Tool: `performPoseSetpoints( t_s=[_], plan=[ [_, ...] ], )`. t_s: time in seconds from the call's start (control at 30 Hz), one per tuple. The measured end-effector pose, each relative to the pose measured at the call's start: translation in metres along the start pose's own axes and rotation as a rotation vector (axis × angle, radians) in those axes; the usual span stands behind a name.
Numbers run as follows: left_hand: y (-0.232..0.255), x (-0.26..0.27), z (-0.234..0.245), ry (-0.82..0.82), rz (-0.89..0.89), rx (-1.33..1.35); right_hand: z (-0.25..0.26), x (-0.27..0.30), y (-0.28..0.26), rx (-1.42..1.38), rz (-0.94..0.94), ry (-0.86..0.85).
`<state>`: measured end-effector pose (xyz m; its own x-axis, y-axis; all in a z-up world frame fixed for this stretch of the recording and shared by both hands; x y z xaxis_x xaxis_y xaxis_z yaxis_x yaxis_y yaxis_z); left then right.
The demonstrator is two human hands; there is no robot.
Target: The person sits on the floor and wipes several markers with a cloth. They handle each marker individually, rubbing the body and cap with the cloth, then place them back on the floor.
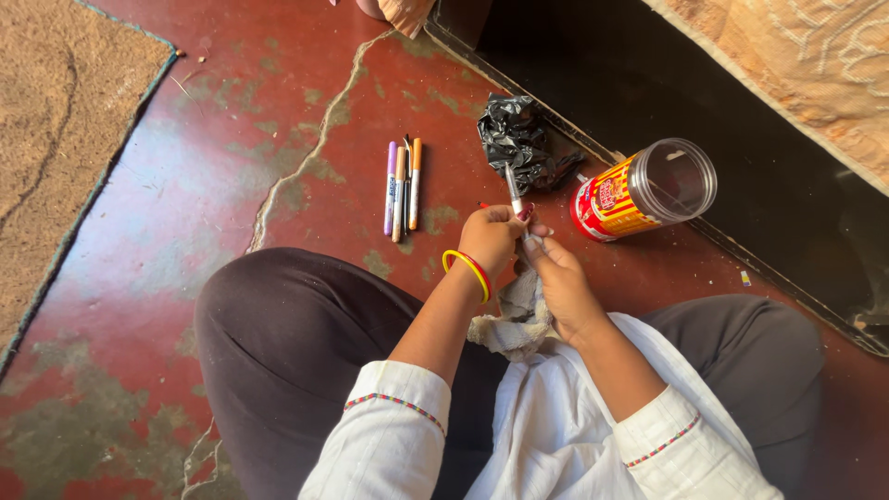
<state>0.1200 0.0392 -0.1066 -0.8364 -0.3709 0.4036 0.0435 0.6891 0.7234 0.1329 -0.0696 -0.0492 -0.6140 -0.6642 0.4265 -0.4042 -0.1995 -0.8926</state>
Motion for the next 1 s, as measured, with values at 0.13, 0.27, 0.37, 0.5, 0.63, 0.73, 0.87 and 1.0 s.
performPoseSetpoints(
  t_s=[0.13,0.27,0.37,0.5,0.63,0.73,0.87,1.0],
  plan=[
    [0.010,-0.002,0.006,0.005,-0.139,0.133,0.005,0.003,0.012,0.113,0.082,-0.045],
    [0.011,-0.001,0.020,0.156,-0.156,0.253,0.023,0.006,0.027,0.121,0.015,-0.044],
    [0.005,0.011,0.027,0.242,-0.107,-0.039,0.039,0.006,0.016,0.134,0.023,-0.023],
    [0.004,0.030,0.017,0.235,-0.205,-0.152,0.038,0.011,-0.019,0.216,0.185,-0.037],
    [0.003,0.050,0.008,0.200,-0.190,-0.172,0.021,0.030,-0.056,0.592,0.548,0.125],
    [0.000,0.071,-0.007,0.125,-0.192,-0.101,0.021,0.047,-0.066,0.752,0.616,0.287],
    [0.000,0.098,-0.010,0.212,-0.178,-0.338,0.012,0.062,-0.080,0.923,0.793,0.406],
    [0.012,0.104,-0.013,0.187,-0.307,-0.181,-0.002,0.071,-0.074,0.937,0.797,0.359]
  ],
)
Point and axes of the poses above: each hand's wrist, its own x-axis away from the middle knuckle, its own z-axis out of the back of the hand, y = z × x, the point moved 7 cm from there along -x, towards the middle knuckle, and after that the axes turned 6 degrees about x, right-handed, at the moved point
